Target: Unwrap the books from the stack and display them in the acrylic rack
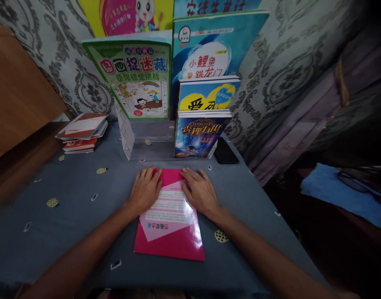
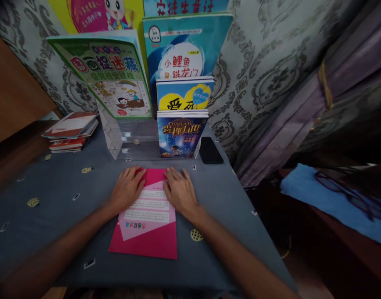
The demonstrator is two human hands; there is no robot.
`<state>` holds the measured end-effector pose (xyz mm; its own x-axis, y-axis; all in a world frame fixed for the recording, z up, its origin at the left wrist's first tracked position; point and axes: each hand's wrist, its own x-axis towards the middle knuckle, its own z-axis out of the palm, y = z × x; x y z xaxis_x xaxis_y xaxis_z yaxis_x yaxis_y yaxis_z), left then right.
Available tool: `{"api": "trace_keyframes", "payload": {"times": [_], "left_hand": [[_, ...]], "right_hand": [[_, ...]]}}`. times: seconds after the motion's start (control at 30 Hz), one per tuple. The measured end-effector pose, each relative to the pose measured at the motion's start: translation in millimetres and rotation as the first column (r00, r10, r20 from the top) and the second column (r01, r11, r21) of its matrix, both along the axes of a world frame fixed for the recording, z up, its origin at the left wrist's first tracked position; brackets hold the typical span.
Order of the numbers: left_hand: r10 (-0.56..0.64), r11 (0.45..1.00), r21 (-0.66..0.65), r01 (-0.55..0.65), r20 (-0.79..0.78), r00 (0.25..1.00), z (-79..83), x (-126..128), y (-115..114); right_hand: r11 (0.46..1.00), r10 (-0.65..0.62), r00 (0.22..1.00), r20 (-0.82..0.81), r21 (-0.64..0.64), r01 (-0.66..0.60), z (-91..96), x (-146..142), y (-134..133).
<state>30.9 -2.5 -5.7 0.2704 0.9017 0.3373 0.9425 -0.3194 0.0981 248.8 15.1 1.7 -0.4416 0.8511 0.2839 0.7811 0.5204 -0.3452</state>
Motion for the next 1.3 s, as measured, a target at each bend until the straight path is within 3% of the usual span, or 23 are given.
{"api": "trace_keyframes", "payload": {"times": [0.23,0.53,0.83,1.07,1.3], "left_hand": [[-0.002,1.0,-0.023,-0.001,-0.126,0.992,16.0,5,-5],[-0.032,0.999,0.013,0.034,-0.173,0.984,13.3,7,-4],[-0.256,0.963,-0.129,0.235,-0.187,0.948,15.8,-14,18],[-0.345,0.921,-0.242,0.306,-0.139,0.928,28.8,-16,32],[-0.316,0.939,-0.207,0.273,-0.213,0.924,37.3,13,6]], "right_hand": [[1.0,0.001,0.992,-0.125,-0.015,-0.003,-4.9,5,7],[0.992,-0.095,0.93,-0.355,-0.114,0.058,-5.5,16,21],[0.982,-0.18,0.91,-0.373,-0.119,0.146,4.8,17,17],[0.952,-0.054,0.825,-0.562,-0.279,-0.128,9.6,4,0],[0.931,-0.006,0.78,-0.625,-0.288,-0.223,3.9,3,1]]}}
